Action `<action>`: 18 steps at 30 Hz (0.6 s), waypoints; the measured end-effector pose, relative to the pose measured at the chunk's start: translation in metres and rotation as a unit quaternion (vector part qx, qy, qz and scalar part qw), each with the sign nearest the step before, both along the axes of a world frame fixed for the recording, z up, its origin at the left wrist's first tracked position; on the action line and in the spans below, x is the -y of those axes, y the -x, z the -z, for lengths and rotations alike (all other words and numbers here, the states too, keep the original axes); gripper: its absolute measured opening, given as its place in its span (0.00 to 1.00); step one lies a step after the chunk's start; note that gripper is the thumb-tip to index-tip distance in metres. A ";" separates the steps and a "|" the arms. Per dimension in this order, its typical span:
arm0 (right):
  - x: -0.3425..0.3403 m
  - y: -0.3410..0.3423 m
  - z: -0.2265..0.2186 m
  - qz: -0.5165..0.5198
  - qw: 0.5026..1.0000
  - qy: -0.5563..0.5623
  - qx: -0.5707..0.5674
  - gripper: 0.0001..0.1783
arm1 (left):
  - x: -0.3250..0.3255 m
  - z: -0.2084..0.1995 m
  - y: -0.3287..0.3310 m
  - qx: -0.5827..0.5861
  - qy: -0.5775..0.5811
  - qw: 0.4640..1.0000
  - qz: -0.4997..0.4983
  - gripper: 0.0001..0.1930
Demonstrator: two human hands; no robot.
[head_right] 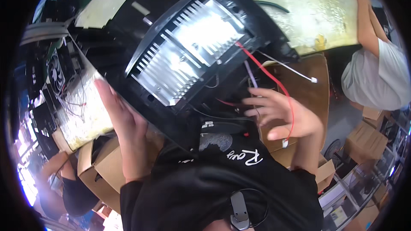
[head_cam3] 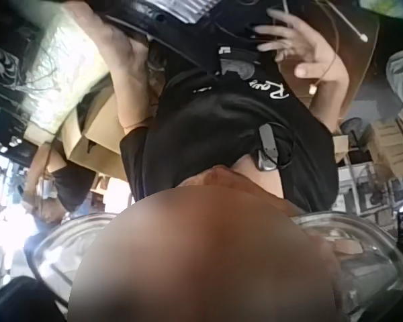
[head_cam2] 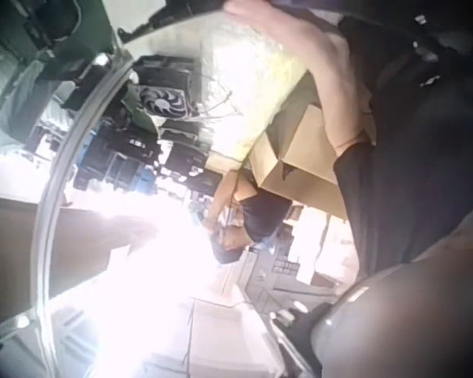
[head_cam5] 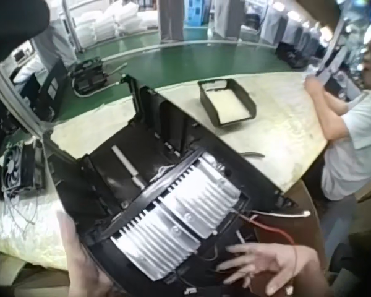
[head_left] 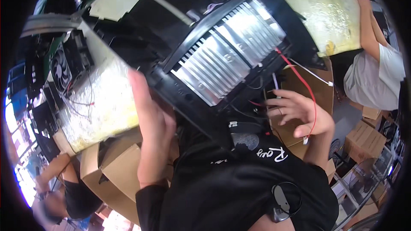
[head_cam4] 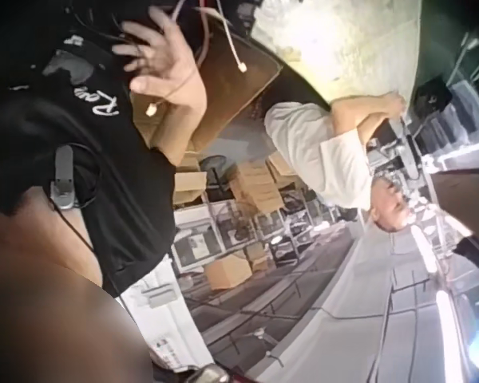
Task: Installing a cooling fan and wiring components into a plastic electronic housing.
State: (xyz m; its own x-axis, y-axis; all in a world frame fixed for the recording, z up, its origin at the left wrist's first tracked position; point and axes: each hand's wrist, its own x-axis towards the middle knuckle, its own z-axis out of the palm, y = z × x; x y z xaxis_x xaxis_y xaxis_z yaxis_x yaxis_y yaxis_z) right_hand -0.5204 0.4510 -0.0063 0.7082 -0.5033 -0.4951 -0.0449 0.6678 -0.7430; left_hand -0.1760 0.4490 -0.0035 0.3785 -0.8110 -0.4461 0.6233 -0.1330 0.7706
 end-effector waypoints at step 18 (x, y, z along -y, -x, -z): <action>0.141 -0.076 -0.081 0.073 0.935 0.344 0.044 0.47 | 0.008 -0.054 0.048 0.009 0.128 0.989 0.073 0.36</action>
